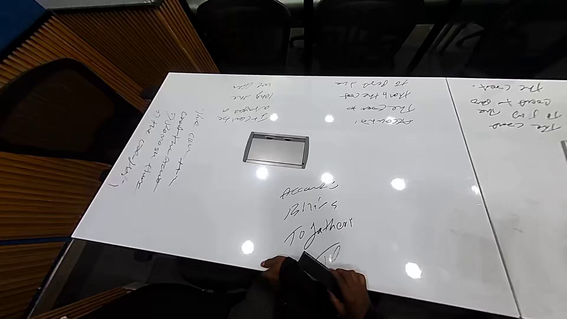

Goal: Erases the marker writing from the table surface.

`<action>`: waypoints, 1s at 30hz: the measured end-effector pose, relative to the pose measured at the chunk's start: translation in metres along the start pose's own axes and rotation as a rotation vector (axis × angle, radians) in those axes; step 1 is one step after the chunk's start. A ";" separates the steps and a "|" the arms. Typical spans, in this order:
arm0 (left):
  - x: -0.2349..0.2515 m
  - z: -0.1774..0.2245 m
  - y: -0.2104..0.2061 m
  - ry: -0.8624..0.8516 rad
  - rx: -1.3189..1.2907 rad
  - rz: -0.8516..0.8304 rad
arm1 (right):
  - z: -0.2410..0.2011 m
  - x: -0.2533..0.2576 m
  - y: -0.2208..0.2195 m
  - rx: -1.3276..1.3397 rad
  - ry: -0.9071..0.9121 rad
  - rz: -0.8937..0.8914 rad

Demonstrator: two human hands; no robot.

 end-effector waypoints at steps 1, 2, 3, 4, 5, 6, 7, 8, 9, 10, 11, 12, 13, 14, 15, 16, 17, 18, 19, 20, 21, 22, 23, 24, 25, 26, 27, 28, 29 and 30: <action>-0.004 -0.002 0.005 -0.036 -0.029 -0.063 | 0.007 0.003 0.003 -0.021 -0.013 0.012; -0.006 -0.008 0.005 -0.058 -0.151 -0.067 | 0.017 0.007 0.008 -0.044 -0.037 0.031; -0.007 -0.012 0.002 -0.061 -0.230 -0.058 | 0.028 0.013 0.013 -0.065 -0.072 0.054; -0.007 -0.015 0.000 -0.059 -0.266 -0.043 | 0.041 0.018 0.019 -0.094 -0.109 0.082; -0.007 -0.016 -0.003 -0.056 -0.278 -0.030 | 0.055 0.024 0.026 -0.125 -0.151 0.108; -0.005 -0.017 -0.006 -0.065 -0.269 -0.020 | 0.070 0.029 0.033 -0.155 -0.196 0.129; -0.004 -0.017 -0.008 -0.071 -0.255 -0.011 | 0.085 0.035 0.040 -0.190 -0.242 0.149; -0.004 -0.017 -0.008 -0.085 -0.245 0.002 | 0.099 0.039 0.046 -0.222 -0.283 0.171; -0.003 -0.017 -0.008 -0.105 -0.241 0.011 | 0.111 0.043 0.052 -0.254 -0.318 0.190; -0.002 -0.017 -0.009 -0.120 -0.238 0.009 | 0.122 0.046 0.056 -0.280 -0.347 0.207; -0.003 -0.017 -0.008 -0.123 -0.244 0.001 | 0.130 0.048 0.059 -0.299 -0.374 0.212; -0.005 -0.016 -0.004 -0.113 -0.256 -0.017 | 0.135 0.049 0.060 -0.308 -0.393 0.210; -0.008 -0.015 -0.001 -0.104 -0.266 -0.019 | 0.136 0.050 0.060 -0.311 -0.400 0.211; -0.009 -0.014 0.001 -0.104 -0.260 -0.016 | 0.134 0.050 0.058 -0.304 -0.395 0.213; -0.008 -0.014 0.000 -0.107 -0.250 -0.012 | 0.128 0.050 0.055 -0.288 -0.379 0.210; -0.008 -0.014 0.000 -0.104 -0.248 -0.008 | 0.119 0.049 0.051 -0.269 -0.354 0.200; -0.008 -0.014 -0.001 -0.102 -0.250 -0.008 | 0.107 0.047 0.046 -0.243 -0.323 0.184; -0.008 -0.015 0.000 -0.103 -0.255 -0.013 | 0.095 0.044 0.040 -0.209 -0.290 0.165; -0.008 -0.015 0.000 -0.110 -0.252 -0.017 | 0.080 0.040 0.034 -0.171 -0.256 0.142; -0.007 -0.015 0.000 -0.118 -0.239 -0.020 | 0.065 0.035 0.028 -0.129 -0.224 0.114; -0.006 -0.015 -0.001 -0.131 -0.217 -0.024 | 0.050 0.029 0.023 -0.087 -0.187 0.087; -0.004 -0.016 -0.005 -0.150 -0.205 -0.006 | 0.036 0.023 0.018 -0.045 -0.151 0.053; 0.001 -0.018 -0.011 -0.178 -0.185 0.011 | 0.024 0.016 0.014 -0.010 -0.117 0.012; 0.002 -0.019 -0.012 -0.202 -0.161 0.009 | 0.014 0.010 0.010 0.010 -0.082 -0.014; 0.002 -0.018 -0.010 -0.223 -0.113 -0.009 | 0.008 0.004 0.008 0.017 -0.049 -0.023; -0.001 -0.016 -0.005 -0.225 -0.088 -0.022 | 0.007 0.001 0.006 0.014 -0.027 -0.021; -0.004 -0.016 -0.002 -0.205 -0.101 -0.029 | 0.009 0.000 0.006 0.006 -0.021 -0.016; -0.005 -0.015 -0.002 -0.166 -0.151 -0.021 | 0.014 0.001 0.007 -0.005 -0.031 -0.009; -0.006 -0.015 -0.002 -0.130 -0.191 -0.011 | 0.022 0.005 0.009 -0.015 -0.054 0.008; -0.010 -0.014 0.004 -0.113 -0.210 -0.016 | 0.033 0.010 0.013 -0.036 -0.088 0.035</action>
Point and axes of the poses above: each hand's wrist, its own x-axis towards the middle knuckle, its own y-axis out of the back of the hand, z = x × y, the point moved 4 cm from there along x, towards the middle knuckle, and after that the axes turned 13 degrees about z, right-handed, at the moved point
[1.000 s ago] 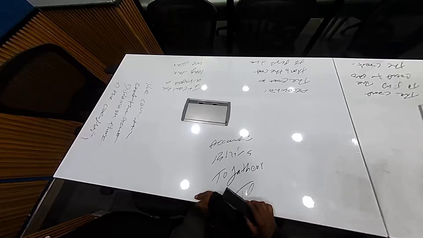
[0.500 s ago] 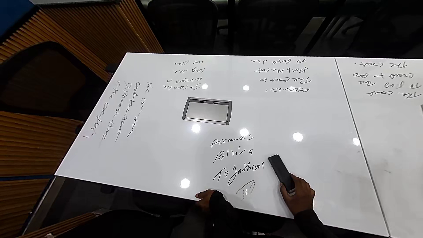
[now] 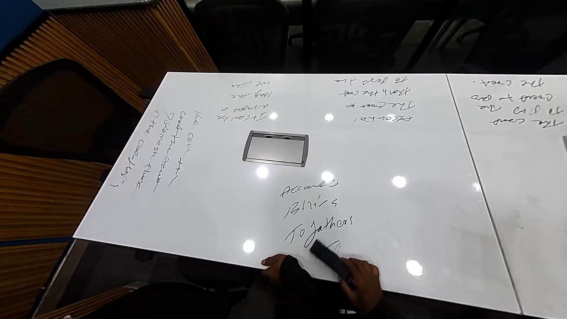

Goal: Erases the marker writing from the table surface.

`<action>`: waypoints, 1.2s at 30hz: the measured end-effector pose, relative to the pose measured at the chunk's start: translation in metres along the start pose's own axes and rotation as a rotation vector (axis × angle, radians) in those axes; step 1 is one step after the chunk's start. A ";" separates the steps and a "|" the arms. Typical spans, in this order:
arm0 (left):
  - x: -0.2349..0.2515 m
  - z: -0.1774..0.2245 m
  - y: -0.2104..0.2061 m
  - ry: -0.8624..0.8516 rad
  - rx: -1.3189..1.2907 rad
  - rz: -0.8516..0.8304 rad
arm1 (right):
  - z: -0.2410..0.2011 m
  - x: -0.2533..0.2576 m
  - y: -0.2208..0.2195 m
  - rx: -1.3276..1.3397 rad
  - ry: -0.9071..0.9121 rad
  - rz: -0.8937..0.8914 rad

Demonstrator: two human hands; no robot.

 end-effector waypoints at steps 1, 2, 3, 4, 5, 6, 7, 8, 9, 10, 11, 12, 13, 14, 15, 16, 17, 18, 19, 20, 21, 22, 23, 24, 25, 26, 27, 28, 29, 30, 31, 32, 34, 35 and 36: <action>-0.001 0.002 0.002 0.006 -0.007 -0.008 | 0.012 0.009 0.004 -0.026 -0.037 0.038; -0.001 0.002 0.002 0.012 -0.016 -0.009 | 0.025 0.017 0.009 -0.056 -0.079 0.073; -0.001 0.001 0.001 0.021 -0.026 -0.007 | 0.039 0.025 0.014 -0.091 -0.124 0.103; 0.000 0.000 -0.002 0.032 -0.037 0.006 | 0.052 0.033 0.019 -0.128 -0.171 0.124; 0.002 -0.002 -0.005 0.037 -0.044 0.016 | 0.065 0.039 0.025 -0.163 -0.215 0.144; 0.004 -0.004 -0.008 0.038 -0.044 0.019 | 0.076 0.044 0.030 -0.191 -0.254 0.157; 0.005 -0.005 -0.010 0.029 -0.032 0.014 | 0.085 0.048 0.035 -0.218 -0.284 0.170; 0.006 -0.006 -0.012 0.020 -0.020 0.014 | 0.093 0.050 0.038 -0.235 -0.304 0.177; 0.006 -0.006 -0.011 0.016 -0.017 0.009 | 0.097 0.050 0.040 -0.242 -0.315 0.175; 0.005 -0.005 -0.009 0.011 -0.015 0.006 | 0.099 0.050 0.042 -0.247 -0.318 0.171; 0.005 -0.005 -0.010 0.011 -0.022 0.006 | 0.097 0.049 0.041 -0.244 -0.315 0.171; 0.007 -0.007 -0.012 0.022 -0.037 0.011 | 0.093 0.047 0.039 -0.233 -0.304 0.169; 0.008 -0.008 -0.014 0.026 -0.057 0.023 | 0.086 0.044 0.036 -0.215 -0.287 0.162; 0.008 -0.008 -0.014 0.035 -0.083 0.036 | 0.075 0.040 0.032 -0.195 -0.261 0.144; 0.007 -0.007 -0.013 0.045 -0.104 0.034 | 0.062 0.037 0.028 -0.166 -0.224 0.122; 0.006 -0.006 -0.011 0.047 -0.113 0.028 | 0.048 0.032 0.022 -0.131 -0.185 0.096; 0.006 -0.005 -0.010 0.039 -0.094 0.018 | 0.033 0.026 0.017 -0.092 -0.147 0.067; 0.007 -0.006 -0.010 0.013 -0.053 0.009 | 0.017 0.019 0.012 -0.052 -0.109 0.034; 0.008 -0.006 -0.010 -0.015 0.012 -0.010 | 0.003 0.013 0.007 -0.015 -0.074 -0.002; 0.011 -0.008 -0.014 -0.052 0.094 -0.017 | -0.010 0.005 0.003 0.021 -0.042 -0.046; 0.013 -0.008 -0.017 -0.078 0.169 -0.030 | -0.020 -0.002 0.001 0.042 -0.007 -0.077; 0.016 -0.009 -0.021 -0.106 0.244 -0.036 | -0.026 -0.008 -0.001 0.049 0.027 -0.092; 0.017 -0.010 -0.025 -0.102 0.237 -0.030 | -0.029 -0.012 -0.003 0.049 0.051 -0.097; 0.017 -0.011 -0.025 -0.081 0.173 -0.015 | -0.028 -0.014 -0.003 0.044 0.063 -0.095; 0.013 -0.009 -0.020 -0.052 0.106 -0.004 | -0.023 -0.013 -0.001 0.035 0.060 -0.088; 0.008 -0.005 -0.012 0.000 0.013 -0.002 | -0.015 -0.010 0.001 0.019 0.044 -0.074; 0.002 0.000 -0.004 0.036 -0.054 0.001 | -0.005 -0.006 0.005 -0.006 0.018 -0.050; -0.001 0.003 0.001 0.049 -0.087 0.002 | 0.008 0.001 0.010 -0.032 -0.017 -0.017; -0.003 0.004 0.003 0.053 -0.107 0.001 | 0.021 0.010 0.016 -0.060 -0.055 0.018; -0.002 0.003 0.001 0.055 -0.121 0.006 | 0.036 0.018 0.022 -0.092 -0.098 0.045; 0.001 0.000 -0.003 0.054 -0.125 0.015 | 0.051 0.025 0.028 -0.127 -0.141 0.064; 0.003 -0.003 -0.007 0.048 -0.116 0.020 | 0.067 0.030 0.033 -0.165 -0.181 0.082; 0.005 -0.006 -0.011 0.037 -0.070 0.024 | 0.092 0.037 0.043 -0.226 -0.249 0.114; 0.005 -0.006 -0.011 0.038 -0.051 0.022 | 0.100 0.039 0.047 -0.244 -0.276 0.116; 0.005 -0.006 -0.011 0.036 -0.032 0.022 | 0.106 0.040 0.050 -0.255 -0.295 0.113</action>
Point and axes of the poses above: each hand's wrist, its own x-axis towards the middle knuckle, its own y-axis out of the back of the hand, z = x × y, the point moved 4 cm from there along x, towards the middle knuckle, and after that the axes turned 13 degrees about z, right-handed, at the moved point
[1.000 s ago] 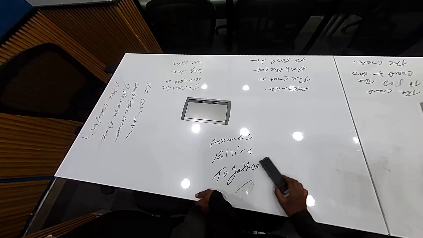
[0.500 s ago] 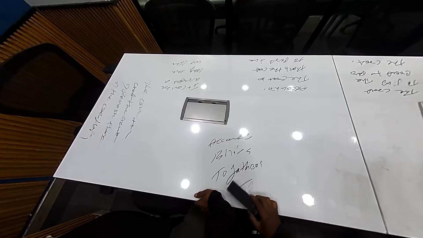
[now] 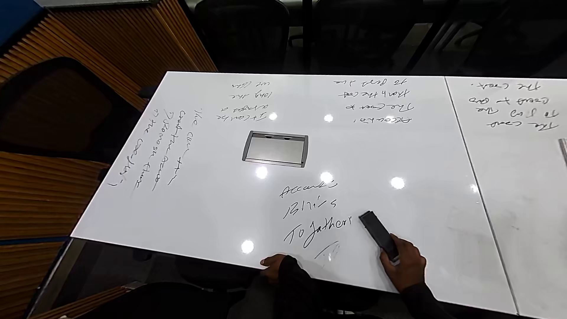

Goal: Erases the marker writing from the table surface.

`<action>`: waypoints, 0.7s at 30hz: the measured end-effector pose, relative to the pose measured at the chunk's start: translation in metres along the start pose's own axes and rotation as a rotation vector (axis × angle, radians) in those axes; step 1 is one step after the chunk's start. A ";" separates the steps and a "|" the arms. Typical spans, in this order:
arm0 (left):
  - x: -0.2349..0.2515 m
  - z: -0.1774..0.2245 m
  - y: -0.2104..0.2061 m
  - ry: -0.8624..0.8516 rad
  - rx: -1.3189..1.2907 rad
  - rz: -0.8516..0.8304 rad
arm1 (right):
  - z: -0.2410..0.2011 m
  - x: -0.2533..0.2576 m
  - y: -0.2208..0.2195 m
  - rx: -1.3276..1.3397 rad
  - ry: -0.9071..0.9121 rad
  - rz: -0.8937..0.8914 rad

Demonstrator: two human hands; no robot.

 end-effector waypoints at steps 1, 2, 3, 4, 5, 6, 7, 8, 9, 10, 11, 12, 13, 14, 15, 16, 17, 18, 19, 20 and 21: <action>0.001 -0.001 -0.001 -0.004 0.016 -0.003 | 0.003 0.001 0.001 -0.007 -0.007 -0.003; 0.001 -0.001 -0.002 -0.014 0.023 -0.003 | 0.003 -0.002 0.002 -0.005 -0.006 -0.008; 0.003 -0.002 -0.004 -0.025 0.032 -0.004 | 0.001 -0.006 0.002 0.006 0.002 -0.013; 0.004 -0.002 -0.006 -0.033 0.041 -0.010 | -0.005 -0.013 0.003 0.025 0.023 -0.023; 0.004 -0.002 -0.006 -0.035 0.043 -0.015 | -0.013 -0.020 0.004 0.055 0.053 -0.041; 0.004 -0.001 -0.007 -0.033 0.048 -0.021 | -0.023 -0.029 0.006 0.088 0.090 -0.069; 0.003 0.000 -0.006 -0.019 0.037 -0.026 | -0.034 -0.039 0.008 0.124 0.136 -0.097; 0.001 0.002 -0.003 -0.002 0.024 -0.031 | -0.044 -0.050 0.010 0.161 0.187 -0.132; 0.000 0.003 -0.001 0.008 0.022 -0.031 | -0.053 -0.062 0.013 0.194 0.238 -0.177; -0.001 0.004 0.000 0.005 0.028 -0.034 | -0.061 -0.073 0.015 0.228 0.287 -0.226; -0.001 0.005 0.001 -0.006 0.039 -0.040 | -0.068 -0.081 0.016 0.258 0.336 -0.263; -0.001 0.005 0.002 -0.015 0.043 -0.045 | -0.072 -0.087 0.016 0.278 0.381 -0.285; -0.001 0.005 0.003 -0.029 0.054 -0.052 | -0.074 -0.090 0.015 0.288 0.415 -0.300; -0.001 0.005 0.004 -0.038 0.068 -0.060 | -0.072 -0.090 0.013 0.287 0.434 -0.307; -0.002 0.006 0.005 -0.040 0.080 -0.064 | -0.068 -0.086 0.010 0.280 0.443 -0.302; -0.002 0.007 0.005 -0.036 0.093 -0.074 | -0.062 -0.077 0.007 0.266 0.440 -0.279; -0.003 0.008 0.007 -0.035 0.093 -0.074 | -0.055 -0.065 0.004 0.244 0.423 -0.232; -0.003 0.007 0.007 -0.032 0.084 -0.062 | -0.046 -0.051 0.001 0.217 0.388 -0.181; -0.002 0.006 0.006 -0.026 0.078 -0.050 | -0.035 -0.035 -0.001 0.184 0.336 -0.135; 0.000 0.004 0.003 -0.029 0.077 -0.041 | -0.023 -0.018 -0.004 0.143 0.274 -0.094; 0.002 0.001 -0.001 -0.029 0.073 -0.034 | -0.011 -0.002 -0.006 0.101 0.207 -0.052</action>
Point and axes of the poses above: each hand's wrist, its own x-axis towards the middle knuckle, its own y-axis out of the back of the hand, z = x × y, the point moved 4 cm from there along x, towards the middle knuckle, and after that the axes turned 13 degrees about z, right-handed, at the moved point
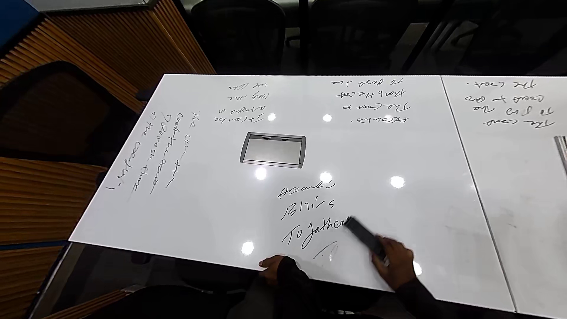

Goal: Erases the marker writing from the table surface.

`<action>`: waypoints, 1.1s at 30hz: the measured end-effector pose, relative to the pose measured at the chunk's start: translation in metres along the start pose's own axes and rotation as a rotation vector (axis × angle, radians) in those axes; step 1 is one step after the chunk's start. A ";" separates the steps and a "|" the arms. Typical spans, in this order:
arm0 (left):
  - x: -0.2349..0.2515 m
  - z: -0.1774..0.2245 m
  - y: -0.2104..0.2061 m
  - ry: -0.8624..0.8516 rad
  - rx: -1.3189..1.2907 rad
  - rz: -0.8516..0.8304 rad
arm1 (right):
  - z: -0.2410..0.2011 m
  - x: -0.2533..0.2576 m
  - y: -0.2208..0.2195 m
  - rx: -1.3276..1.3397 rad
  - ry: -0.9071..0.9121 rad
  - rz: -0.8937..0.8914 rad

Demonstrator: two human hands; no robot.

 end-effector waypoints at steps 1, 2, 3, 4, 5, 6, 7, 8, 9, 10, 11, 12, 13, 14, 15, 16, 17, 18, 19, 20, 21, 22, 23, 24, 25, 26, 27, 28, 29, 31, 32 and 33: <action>0.001 -0.001 -0.002 0.000 -0.004 0.006 | 0.015 0.012 0.001 -0.044 -0.071 0.034; 0.002 -0.001 -0.002 -0.002 0.003 0.006 | 0.028 0.022 0.001 -0.075 -0.144 0.057; 0.001 -0.001 -0.002 -0.005 0.004 0.014 | 0.038 0.029 0.001 -0.094 -0.215 0.064; 0.001 -0.001 -0.002 -0.005 -0.006 0.026 | 0.044 0.035 0.000 -0.107 -0.272 0.065; 0.001 -0.002 -0.002 0.001 -0.037 0.040 | 0.046 0.038 -0.002 -0.112 -0.313 0.061; 0.001 -0.002 -0.003 0.010 -0.061 0.051 | 0.043 0.041 -0.004 -0.113 -0.339 0.056; 0.001 -0.002 -0.003 0.015 -0.072 0.056 | 0.036 0.041 -0.006 -0.105 -0.351 0.052; -0.001 -0.001 0.000 0.012 -0.072 0.056 | 0.026 0.040 -0.009 -0.093 -0.346 0.051; -0.003 0.000 0.003 -0.001 -0.068 0.062 | 0.014 0.039 -0.013 -0.080 -0.326 0.057; -0.005 0.002 0.006 -0.009 -0.067 0.059 | -0.002 0.036 -0.017 -0.060 -0.295 0.067; -0.005 0.003 0.007 -0.016 -0.051 0.042 | -0.020 0.033 -0.022 -0.031 -0.260 0.073; -0.004 0.003 0.006 -0.028 -0.018 0.021 | -0.038 0.029 -0.027 0.004 -0.225 0.067; -0.001 0.001 0.002 -0.049 0.022 0.009 | -0.057 0.024 -0.032 0.045 -0.193 0.048; 0.003 -0.002 -0.004 -0.078 0.074 0.016 | -0.076 0.017 -0.037 0.082 -0.155 0.024; 0.007 -0.004 -0.010 -0.093 0.099 0.019 | -0.094 0.011 -0.042 0.119 -0.110 0.000; 0.008 -0.006 -0.012 -0.096 0.088 0.009 | -0.109 0.004 -0.046 0.155 -0.065 -0.025; 0.009 -0.006 -0.013 -0.089 0.053 0.006 | -0.122 -0.002 -0.049 0.182 -0.021 -0.045; 0.010 -0.008 -0.016 -0.092 0.058 0.003 | -0.132 -0.006 -0.052 0.195 0.022 -0.059; 0.014 -0.010 -0.021 -0.097 0.111 -0.008 | -0.137 -0.010 -0.053 0.196 0.054 -0.060; 0.015 -0.010 -0.023 -0.105 0.145 -0.011 | -0.138 -0.010 -0.054 0.194 0.068 -0.058; 0.013 -0.008 -0.020 -0.107 0.162 -0.011 | -0.135 -0.008 -0.054 0.189 0.061 -0.053; 0.010 -0.005 -0.015 -0.111 0.190 -0.025 | -0.127 -0.004 -0.052 0.181 0.036 -0.045; 0.008 -0.002 -0.011 -0.131 0.246 -0.040 | -0.115 0.001 -0.050 0.166 -0.003 -0.034; 0.007 0.000 -0.009 -0.166 0.308 -0.048 | -0.101 0.007 -0.046 0.142 -0.049 -0.018; 0.006 0.001 -0.008 -0.174 0.312 -0.052 | -0.084 0.014 -0.042 0.108 -0.098 0.010; 0.004 0.001 -0.005 -0.127 0.199 -0.025 | -0.066 0.020 -0.036 0.071 -0.146 0.039; 0.003 0.001 -0.004 -0.067 0.094 -0.005 | -0.048 0.025 -0.030 0.037 -0.199 0.063; 0.003 0.000 -0.004 -0.014 0.033 0.005 | -0.030 0.029 -0.023 0.007 -0.253 0.080; 0.004 -0.001 -0.006 0.018 0.006 0.013 | -0.014 0.032 -0.017 -0.019 -0.308 0.088; 0.005 -0.002 -0.010 0.038 -0.040 0.025 | 0.013 0.033 -0.007 -0.064 -0.401 0.089; 0.006 -0.003 -0.012 0.048 -0.058 0.036 | 0.023 0.031 -0.003 -0.083 -0.424 0.090; 0.006 -0.004 -0.014 0.049 -0.061 0.045 | 0.028 0.029 -0.002 -0.091 -0.436 0.093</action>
Point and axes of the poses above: each hand's wrist, its own x-axis towards the middle knuckle, its own y-axis out of the back of the hand, z = x × y, the point moved 4 cm from there along x, towards the middle knuckle, and after that the axes turned 13 degrees about z, right-handed, at the moved point
